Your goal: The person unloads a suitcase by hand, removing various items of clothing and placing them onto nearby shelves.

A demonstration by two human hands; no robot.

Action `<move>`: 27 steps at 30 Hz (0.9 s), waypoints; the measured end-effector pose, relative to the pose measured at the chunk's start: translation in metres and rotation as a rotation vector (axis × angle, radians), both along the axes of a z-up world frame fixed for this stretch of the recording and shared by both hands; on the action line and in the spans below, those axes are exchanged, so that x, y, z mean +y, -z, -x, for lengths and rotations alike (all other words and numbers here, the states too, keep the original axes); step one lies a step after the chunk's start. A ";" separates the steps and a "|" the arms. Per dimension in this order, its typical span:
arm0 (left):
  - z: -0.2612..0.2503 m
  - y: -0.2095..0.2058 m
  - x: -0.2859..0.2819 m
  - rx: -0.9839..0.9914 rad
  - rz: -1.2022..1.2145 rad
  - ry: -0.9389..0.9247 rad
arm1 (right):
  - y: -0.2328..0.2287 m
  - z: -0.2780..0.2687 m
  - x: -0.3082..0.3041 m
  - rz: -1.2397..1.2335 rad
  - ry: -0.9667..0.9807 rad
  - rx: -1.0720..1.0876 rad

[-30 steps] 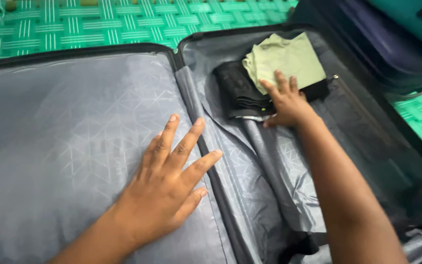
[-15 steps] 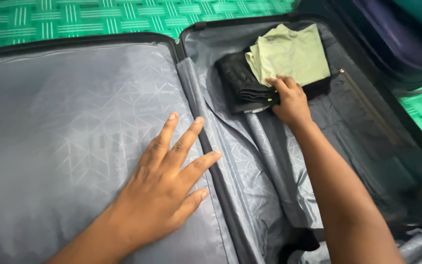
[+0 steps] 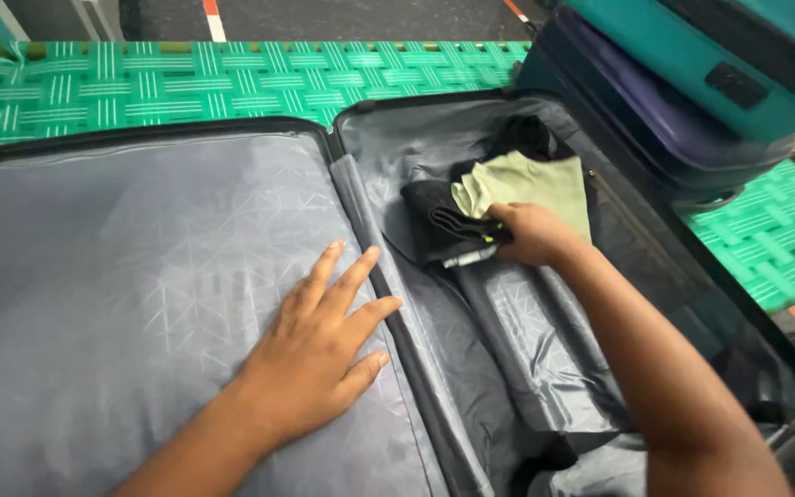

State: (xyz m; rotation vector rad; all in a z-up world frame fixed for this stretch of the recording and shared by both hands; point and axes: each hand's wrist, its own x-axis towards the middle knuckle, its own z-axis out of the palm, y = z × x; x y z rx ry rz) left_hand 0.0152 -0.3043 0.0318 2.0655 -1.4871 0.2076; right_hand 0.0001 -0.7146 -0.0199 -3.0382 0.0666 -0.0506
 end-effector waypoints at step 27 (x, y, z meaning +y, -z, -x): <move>0.001 0.002 0.001 -0.054 -0.048 -0.031 | -0.066 0.104 0.029 -0.167 0.279 0.237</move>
